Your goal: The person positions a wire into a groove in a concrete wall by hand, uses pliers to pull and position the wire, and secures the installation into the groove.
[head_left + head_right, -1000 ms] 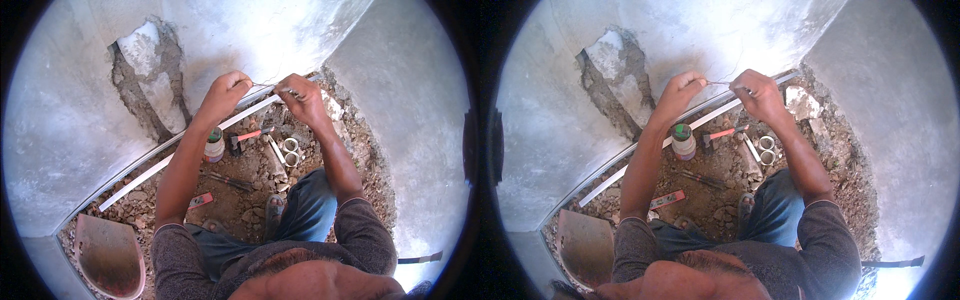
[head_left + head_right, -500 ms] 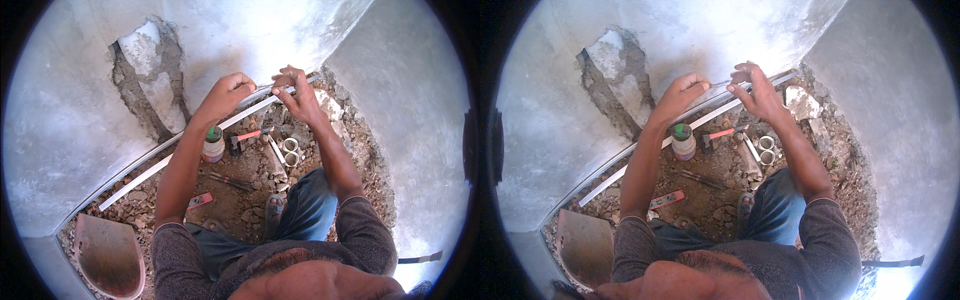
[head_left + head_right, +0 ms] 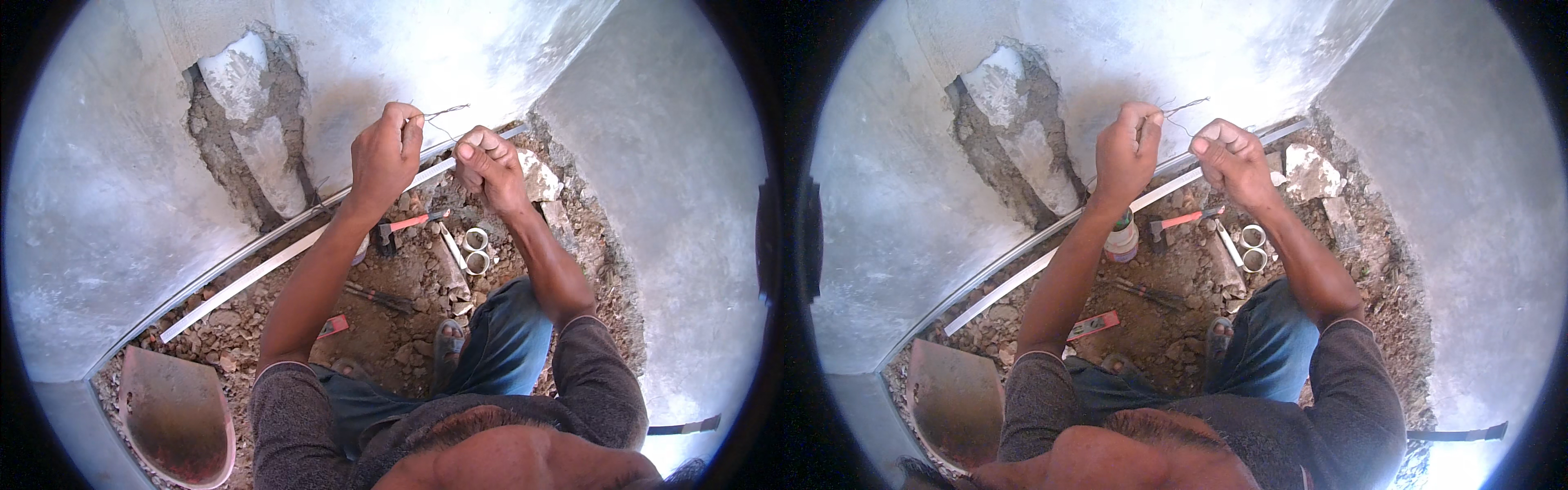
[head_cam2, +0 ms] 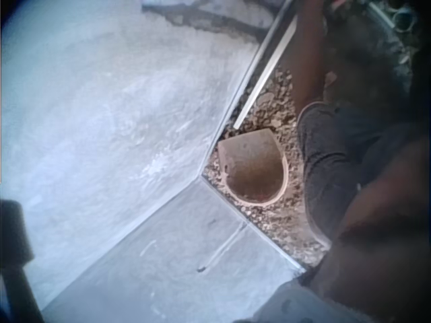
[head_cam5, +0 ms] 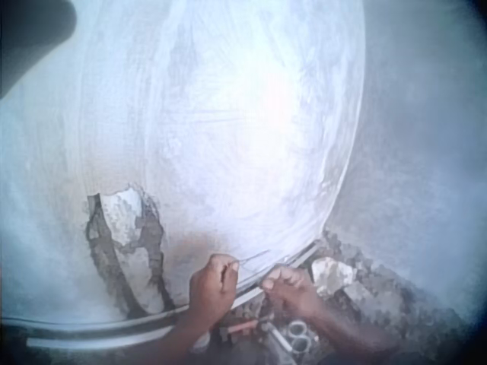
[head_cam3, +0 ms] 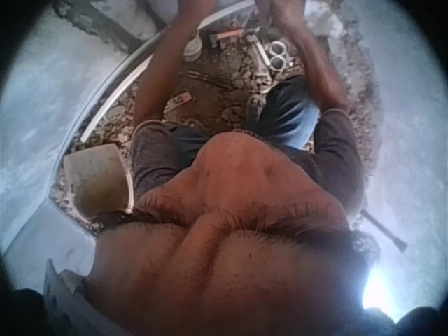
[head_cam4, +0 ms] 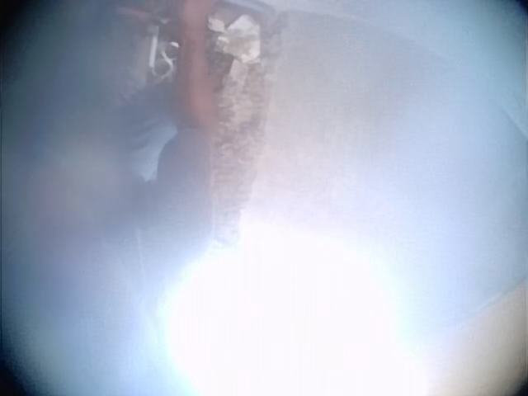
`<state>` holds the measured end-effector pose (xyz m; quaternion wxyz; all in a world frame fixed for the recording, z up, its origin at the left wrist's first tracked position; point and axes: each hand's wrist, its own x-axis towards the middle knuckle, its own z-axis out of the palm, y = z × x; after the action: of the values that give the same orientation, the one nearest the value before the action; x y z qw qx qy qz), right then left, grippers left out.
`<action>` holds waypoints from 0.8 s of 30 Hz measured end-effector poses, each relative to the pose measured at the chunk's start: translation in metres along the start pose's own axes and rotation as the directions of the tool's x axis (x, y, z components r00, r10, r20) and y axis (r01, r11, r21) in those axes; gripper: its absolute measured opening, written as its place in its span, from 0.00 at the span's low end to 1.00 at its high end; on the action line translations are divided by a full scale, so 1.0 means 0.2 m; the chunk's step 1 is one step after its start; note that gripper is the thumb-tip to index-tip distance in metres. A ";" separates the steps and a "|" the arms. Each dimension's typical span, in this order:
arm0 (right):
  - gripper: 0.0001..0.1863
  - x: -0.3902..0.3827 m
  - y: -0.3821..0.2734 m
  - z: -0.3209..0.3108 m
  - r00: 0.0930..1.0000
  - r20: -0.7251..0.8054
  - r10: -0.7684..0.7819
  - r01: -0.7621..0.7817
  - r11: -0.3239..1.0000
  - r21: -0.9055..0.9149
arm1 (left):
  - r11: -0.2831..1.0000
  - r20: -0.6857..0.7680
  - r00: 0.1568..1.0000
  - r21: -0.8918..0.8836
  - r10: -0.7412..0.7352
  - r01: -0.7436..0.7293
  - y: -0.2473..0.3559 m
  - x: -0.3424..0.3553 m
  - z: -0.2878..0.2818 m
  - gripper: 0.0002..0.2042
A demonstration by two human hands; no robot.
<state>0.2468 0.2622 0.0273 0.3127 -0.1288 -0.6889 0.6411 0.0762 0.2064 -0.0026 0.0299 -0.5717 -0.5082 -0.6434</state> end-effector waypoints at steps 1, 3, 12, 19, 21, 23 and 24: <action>0.09 0.01 0.00 -0.03 1.000 0.003 -0.010 0.011 0.994 -0.111 | 1.000 0.005 1.000 0.025 0.010 -0.010 -0.01 0.00 0.00 0.04; 0.11 0.01 0.01 -0.02 0.993 -0.116 -0.009 -0.019 0.969 -0.244 | 0.999 0.053 0.999 0.044 -0.014 0.012 -0.02 -0.02 -0.01 0.04; 0.16 0.05 0.01 -0.01 0.932 -0.361 -0.004 -0.054 0.987 -0.149 | 0.999 0.135 0.990 0.007 -0.033 0.032 -0.03 -0.04 -0.01 0.05; 0.12 0.04 0.01 -0.04 0.919 -0.391 -0.056 -0.011 0.986 -0.167 | 0.991 0.166 0.981 -0.062 -0.105 0.116 -0.03 -0.04 0.00 0.06; 0.11 0.04 -0.01 -0.03 0.907 -0.420 -0.032 -0.055 0.980 -0.193 | 0.989 0.169 0.980 -0.088 -0.106 0.122 -0.03 -0.04 0.01 0.06; 0.10 0.04 -0.01 -0.03 0.901 -0.434 -0.013 -0.074 0.980 -0.182 | 0.986 0.174 0.978 -0.107 -0.111 0.131 -0.02 -0.04 0.01 0.06; 0.10 0.04 0.00 -0.03 0.902 -0.432 -0.006 -0.070 0.985 -0.159 | 0.984 0.177 0.978 -0.113 -0.114 0.135 -0.01 -0.04 0.00 0.06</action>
<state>0.2448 0.2725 0.0290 0.4345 -0.3048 -0.6529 0.5403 0.0780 0.2039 -0.0104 -0.0897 -0.5923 -0.5026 -0.6233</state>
